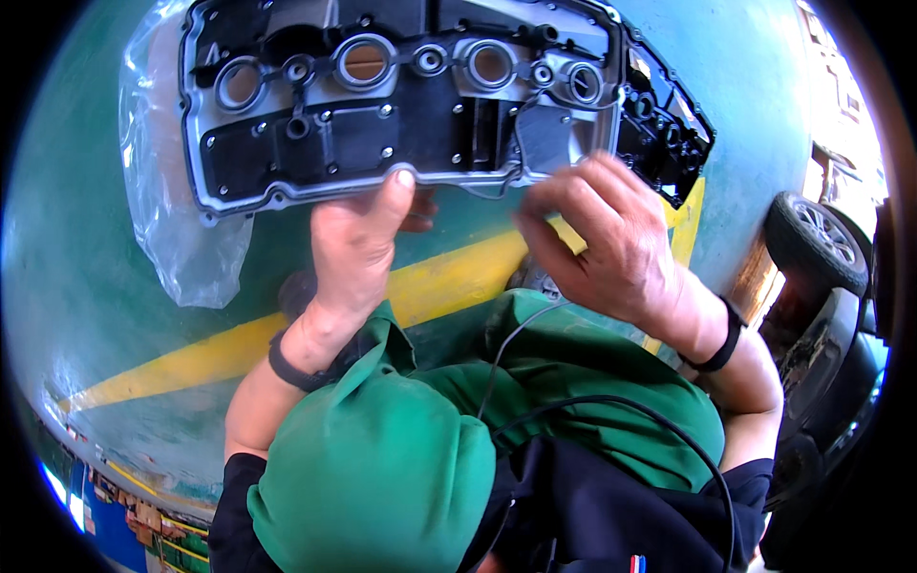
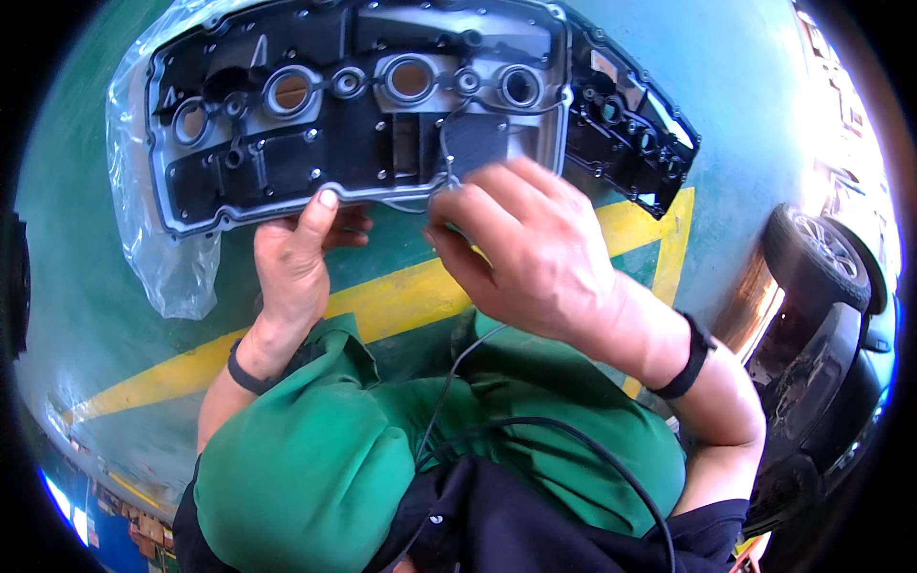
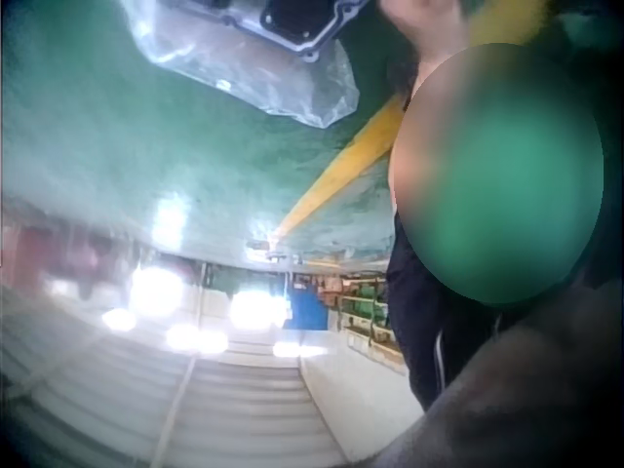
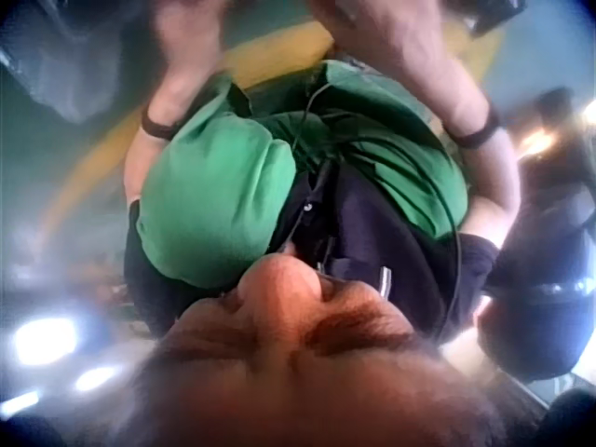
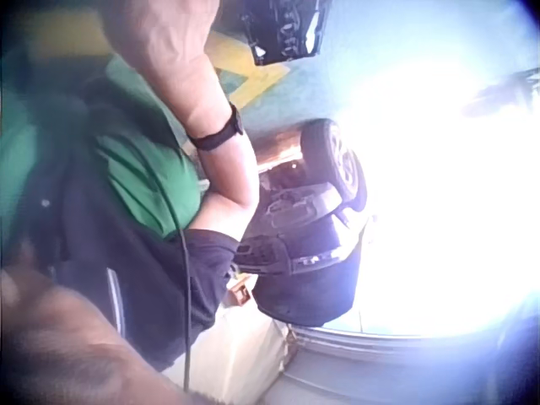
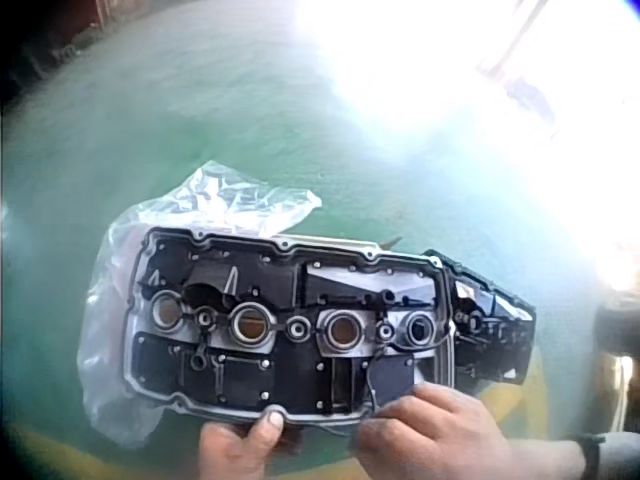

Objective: The person fits a rubber gasket into the grooves of an engine valve cover, presses it into place by hand, and then positions the assembly onto an engine block.

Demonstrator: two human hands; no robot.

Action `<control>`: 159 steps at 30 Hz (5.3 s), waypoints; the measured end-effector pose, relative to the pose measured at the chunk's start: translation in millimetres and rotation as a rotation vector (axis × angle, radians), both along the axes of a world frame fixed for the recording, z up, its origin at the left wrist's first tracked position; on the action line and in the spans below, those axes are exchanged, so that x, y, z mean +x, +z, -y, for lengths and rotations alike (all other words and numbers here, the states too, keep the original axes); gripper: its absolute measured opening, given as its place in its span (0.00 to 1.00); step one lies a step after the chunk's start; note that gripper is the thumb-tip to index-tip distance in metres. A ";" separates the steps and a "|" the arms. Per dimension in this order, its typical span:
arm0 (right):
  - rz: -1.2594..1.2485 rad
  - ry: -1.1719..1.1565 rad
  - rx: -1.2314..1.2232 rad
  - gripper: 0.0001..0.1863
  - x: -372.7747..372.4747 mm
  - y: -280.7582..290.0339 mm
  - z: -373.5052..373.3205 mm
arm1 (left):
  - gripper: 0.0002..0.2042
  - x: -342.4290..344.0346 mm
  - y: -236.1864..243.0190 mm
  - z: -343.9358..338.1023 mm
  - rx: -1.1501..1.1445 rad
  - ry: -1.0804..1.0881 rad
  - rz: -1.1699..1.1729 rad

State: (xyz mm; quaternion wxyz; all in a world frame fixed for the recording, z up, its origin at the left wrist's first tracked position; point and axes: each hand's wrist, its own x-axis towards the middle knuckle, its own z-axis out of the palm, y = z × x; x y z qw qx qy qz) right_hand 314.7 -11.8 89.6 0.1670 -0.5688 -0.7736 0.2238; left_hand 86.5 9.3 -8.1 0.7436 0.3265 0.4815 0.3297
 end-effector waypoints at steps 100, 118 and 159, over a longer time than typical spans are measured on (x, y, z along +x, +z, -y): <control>-1.311 -0.775 -0.611 0.16 -28.7 -101.5 42.8 | 0.07 108.9 69.6 -68.7 1.135 -1.102 -0.575; -1.365 -0.856 -0.669 0.21 -2.5 -88.5 55.3 | 0.09 103.6 74.9 -84.6 1.202 -1.155 -0.602; -1.114 -0.951 -0.499 0.16 58.5 -86.7 51.5 | 0.10 133.2 55.4 -55.8 1.247 -1.030 -0.481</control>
